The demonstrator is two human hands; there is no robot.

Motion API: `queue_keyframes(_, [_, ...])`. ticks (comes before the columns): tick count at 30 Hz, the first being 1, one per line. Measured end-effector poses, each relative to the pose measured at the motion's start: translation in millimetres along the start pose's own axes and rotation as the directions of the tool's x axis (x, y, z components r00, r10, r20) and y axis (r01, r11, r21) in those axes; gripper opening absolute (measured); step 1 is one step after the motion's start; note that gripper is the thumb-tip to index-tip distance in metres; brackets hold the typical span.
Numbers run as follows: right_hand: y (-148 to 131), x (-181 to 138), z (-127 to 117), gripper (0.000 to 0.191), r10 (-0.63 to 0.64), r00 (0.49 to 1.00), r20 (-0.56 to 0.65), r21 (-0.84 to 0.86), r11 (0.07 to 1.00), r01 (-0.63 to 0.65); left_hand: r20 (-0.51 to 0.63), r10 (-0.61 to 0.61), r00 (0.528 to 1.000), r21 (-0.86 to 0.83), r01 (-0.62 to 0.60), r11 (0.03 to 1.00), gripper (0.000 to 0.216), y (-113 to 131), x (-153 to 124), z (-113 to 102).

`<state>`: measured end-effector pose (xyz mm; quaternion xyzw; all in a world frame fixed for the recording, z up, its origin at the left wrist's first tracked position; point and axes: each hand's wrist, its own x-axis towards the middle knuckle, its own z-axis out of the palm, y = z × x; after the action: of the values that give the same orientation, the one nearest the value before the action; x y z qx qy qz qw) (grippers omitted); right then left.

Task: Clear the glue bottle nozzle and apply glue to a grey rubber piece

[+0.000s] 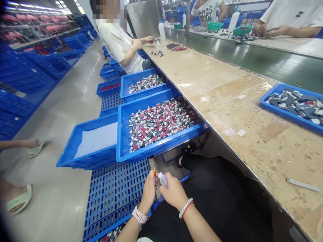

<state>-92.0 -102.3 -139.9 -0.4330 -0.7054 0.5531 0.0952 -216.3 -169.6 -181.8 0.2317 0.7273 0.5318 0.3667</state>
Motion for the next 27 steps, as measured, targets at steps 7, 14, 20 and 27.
queue_keyframes(7, [2.9, 0.8, 1.0, 0.017, 0.001, 1.000, 0.002, 0.019, 1.000, -0.001, 0.005, 0.009, 1.000, 0.007, -0.009, 1.000, 0.037, 4.0, -1.9, 0.0])
queue_keyframes(14, [3.2, -0.3, 1.0, 0.017, -0.007, 1.000, -0.006, 0.026, 1.000, 0.007, 0.009, 0.004, 1.000, 0.020, -0.004, 1.000, 0.037, 7.9, -2.2, -1.2])
queue_keyframes(20, [3.4, 0.4, 1.6, 0.021, -0.008, 1.000, -0.003, 0.032, 0.999, 0.008, 0.012, 0.008, 1.000, 0.025, -0.008, 1.000, 0.038, 8.7, -1.4, -1.1])
queue_keyframes(27, [2.5, 0.0, 1.2, 0.023, -0.006, 1.000, -0.003, 0.036, 0.999, 0.006, 0.007, 0.022, 1.000, 0.025, -0.022, 0.999, 0.041, 9.1, -1.7, -0.3])
